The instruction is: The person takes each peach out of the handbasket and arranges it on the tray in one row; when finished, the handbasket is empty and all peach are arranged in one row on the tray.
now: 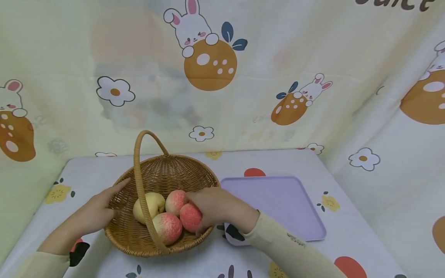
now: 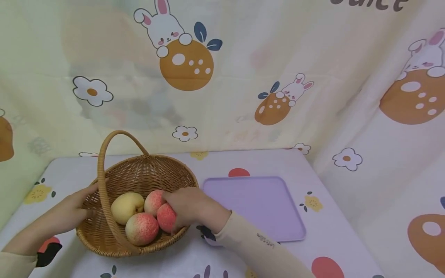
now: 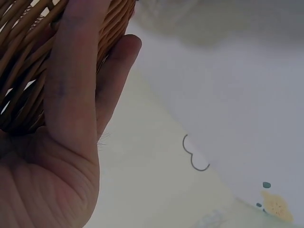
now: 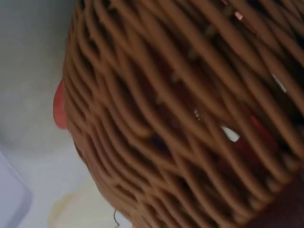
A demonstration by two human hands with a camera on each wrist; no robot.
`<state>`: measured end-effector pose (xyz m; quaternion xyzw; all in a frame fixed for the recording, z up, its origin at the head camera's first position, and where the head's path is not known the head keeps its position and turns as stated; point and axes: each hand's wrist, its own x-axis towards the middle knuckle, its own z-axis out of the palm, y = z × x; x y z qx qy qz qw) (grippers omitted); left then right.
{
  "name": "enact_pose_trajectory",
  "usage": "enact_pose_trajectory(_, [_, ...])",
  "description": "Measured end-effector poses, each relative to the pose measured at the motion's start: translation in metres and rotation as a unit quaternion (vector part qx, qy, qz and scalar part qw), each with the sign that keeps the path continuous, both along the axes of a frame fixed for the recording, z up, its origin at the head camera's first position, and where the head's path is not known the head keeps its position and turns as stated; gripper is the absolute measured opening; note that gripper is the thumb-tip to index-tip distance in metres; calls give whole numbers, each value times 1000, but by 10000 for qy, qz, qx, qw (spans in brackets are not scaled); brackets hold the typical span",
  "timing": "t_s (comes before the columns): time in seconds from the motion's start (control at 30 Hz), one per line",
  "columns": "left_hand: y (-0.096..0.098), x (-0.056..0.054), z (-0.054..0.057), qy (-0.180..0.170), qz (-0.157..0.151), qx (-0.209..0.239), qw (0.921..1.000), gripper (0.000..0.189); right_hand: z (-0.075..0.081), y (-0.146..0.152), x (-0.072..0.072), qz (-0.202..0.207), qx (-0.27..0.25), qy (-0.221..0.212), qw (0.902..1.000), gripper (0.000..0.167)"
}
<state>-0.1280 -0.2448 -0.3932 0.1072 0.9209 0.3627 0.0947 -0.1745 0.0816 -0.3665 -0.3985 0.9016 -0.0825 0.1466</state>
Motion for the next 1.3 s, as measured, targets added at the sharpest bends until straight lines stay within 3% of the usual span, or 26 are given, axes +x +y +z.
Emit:
enact_pose_trajectory(0.2, [1,-1,1,71,-32,-10,10000,89,-3,4,1,-29,-295,109,9995,71])
enact_pose_trajectory(0.3, [1,-1,0,34,-14,-65,10000,88,-1,12,-1,-70,-947,-8,9955,74])
enact_pose_trajectory(0.37, [0,-1,-1,1,15,-109,9999,88,1,17,-3,-152,-1612,-307,9863,74])
enact_pose_trajectory(0.43, [-1,-1,-1,-19,27,-139,9999,87,5,24,-5,-182,-2429,-759,9669,74])
enact_pose_trajectory(0.53, [-2,0,-1,3,27,-180,9998,87,8,34,-8,-215,-3550,-1440,9235,73])
enact_pose_trajectory(0.63, [-3,-1,-1,61,-5,-193,9998,86,11,45,-11,-242,-4282,-1823,8848,74])
enact_pose_trajectory(0.7, [-2,-2,0,75,-13,-185,9998,86,12,53,-12,-270,-4602,-1911,8666,76])
enact_pose_trajectory(0.77, [-1,-2,0,81,-12,-181,9998,86,13,60,-15,-299,-4795,-1835,8576,80])
enact_pose_trajectory(0.83, [-1,-2,0,75,-7,-172,9998,85,13,68,-19,-341,-4891,-1648,8559,83])
enact_pose_trajectory(1.07, [-2,-3,-1,100,8,-198,9998,85,12,97,-27,-874,-4664,-828,8764,83])
enact_pose_trajectory(1.3, [-1,-3,0,140,-11,-192,9997,84,0,121,-34,-1318,-4534,-852,8774,80])
